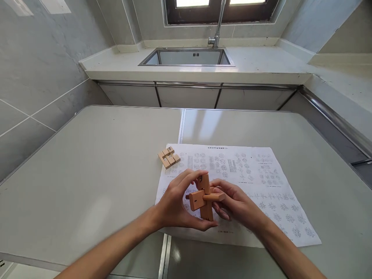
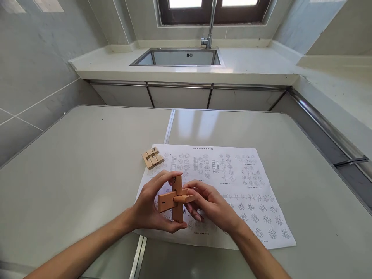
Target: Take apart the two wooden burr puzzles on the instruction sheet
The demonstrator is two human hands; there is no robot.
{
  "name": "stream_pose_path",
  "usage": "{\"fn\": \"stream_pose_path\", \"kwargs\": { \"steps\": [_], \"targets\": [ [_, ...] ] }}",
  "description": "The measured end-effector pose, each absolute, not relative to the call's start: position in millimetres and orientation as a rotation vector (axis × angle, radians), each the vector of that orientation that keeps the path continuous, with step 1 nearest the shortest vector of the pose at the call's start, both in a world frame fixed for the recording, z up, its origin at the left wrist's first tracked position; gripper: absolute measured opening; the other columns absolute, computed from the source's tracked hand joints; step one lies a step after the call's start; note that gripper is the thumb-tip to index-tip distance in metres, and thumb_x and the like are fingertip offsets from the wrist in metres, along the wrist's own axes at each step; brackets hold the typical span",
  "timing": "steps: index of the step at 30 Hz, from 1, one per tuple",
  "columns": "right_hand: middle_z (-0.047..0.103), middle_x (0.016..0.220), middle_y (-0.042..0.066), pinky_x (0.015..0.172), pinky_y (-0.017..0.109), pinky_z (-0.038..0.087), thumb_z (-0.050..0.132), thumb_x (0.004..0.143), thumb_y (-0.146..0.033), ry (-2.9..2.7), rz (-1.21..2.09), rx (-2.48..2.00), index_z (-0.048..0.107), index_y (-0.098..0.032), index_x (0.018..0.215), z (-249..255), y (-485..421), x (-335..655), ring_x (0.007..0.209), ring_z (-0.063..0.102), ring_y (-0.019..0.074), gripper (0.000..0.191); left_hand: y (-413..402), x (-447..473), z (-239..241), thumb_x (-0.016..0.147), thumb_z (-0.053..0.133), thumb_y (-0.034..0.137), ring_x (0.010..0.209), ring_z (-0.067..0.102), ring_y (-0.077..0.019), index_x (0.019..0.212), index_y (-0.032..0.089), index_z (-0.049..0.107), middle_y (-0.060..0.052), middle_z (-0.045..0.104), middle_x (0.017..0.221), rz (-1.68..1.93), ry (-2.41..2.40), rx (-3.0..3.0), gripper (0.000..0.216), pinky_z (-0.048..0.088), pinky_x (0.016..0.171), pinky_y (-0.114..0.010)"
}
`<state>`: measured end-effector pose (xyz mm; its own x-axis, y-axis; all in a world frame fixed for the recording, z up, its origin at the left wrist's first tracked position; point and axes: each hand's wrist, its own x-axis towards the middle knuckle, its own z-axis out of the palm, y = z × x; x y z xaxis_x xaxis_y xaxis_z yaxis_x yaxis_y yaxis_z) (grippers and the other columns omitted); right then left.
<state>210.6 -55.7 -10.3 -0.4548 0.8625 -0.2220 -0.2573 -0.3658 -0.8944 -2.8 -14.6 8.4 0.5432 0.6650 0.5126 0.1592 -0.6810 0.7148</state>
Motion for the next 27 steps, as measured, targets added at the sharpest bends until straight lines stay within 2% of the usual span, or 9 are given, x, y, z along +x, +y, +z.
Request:
{"fn": "stream_pose_path", "kwargs": {
  "steps": [9,21,27],
  "targets": [
    [0.066,0.074,-0.001,0.047,0.024,0.043,0.063,0.103,-0.060,-1.158,1.746,-0.958,0.065,-0.020,0.112,-11.5,-58.6,208.4,0.047,0.052,0.0094,0.041,-12.7,-3.0,7.0,0.060,0.096,0.058,0.087,0.068,-0.0247,0.141,0.024,0.052,-0.006,0.070,0.103,1.120,0.708,2.213,0.098,0.058,0.079,-0.038],
    [0.064,0.069,-0.002,0.045,0.022,0.045,0.066,0.102,-0.058,-1.045,1.811,-0.908,0.063,-0.020,0.109,-13.8,-60.1,203.3,0.048,0.056,0.0102,0.039,-9.5,-7.0,4.5,0.062,0.095,0.061,0.093,0.071,-0.0271,0.142,0.022,0.055,-0.010,0.073,0.112,1.084,0.727,2.177,0.098,0.061,0.085,-0.041],
    [0.061,0.064,-0.004,0.048,0.023,0.048,0.066,0.103,-0.058,-1.035,1.799,-0.911,0.064,-0.020,0.109,-15.1,-61.9,202.1,0.050,0.058,0.0112,0.039,-9.0,-5.1,7.0,0.065,0.093,0.061,0.090,0.071,-0.0262,0.141,0.023,0.053,-0.008,0.073,0.107,1.066,0.702,2.208,0.094,0.059,0.082,-0.039]
  ]
}}
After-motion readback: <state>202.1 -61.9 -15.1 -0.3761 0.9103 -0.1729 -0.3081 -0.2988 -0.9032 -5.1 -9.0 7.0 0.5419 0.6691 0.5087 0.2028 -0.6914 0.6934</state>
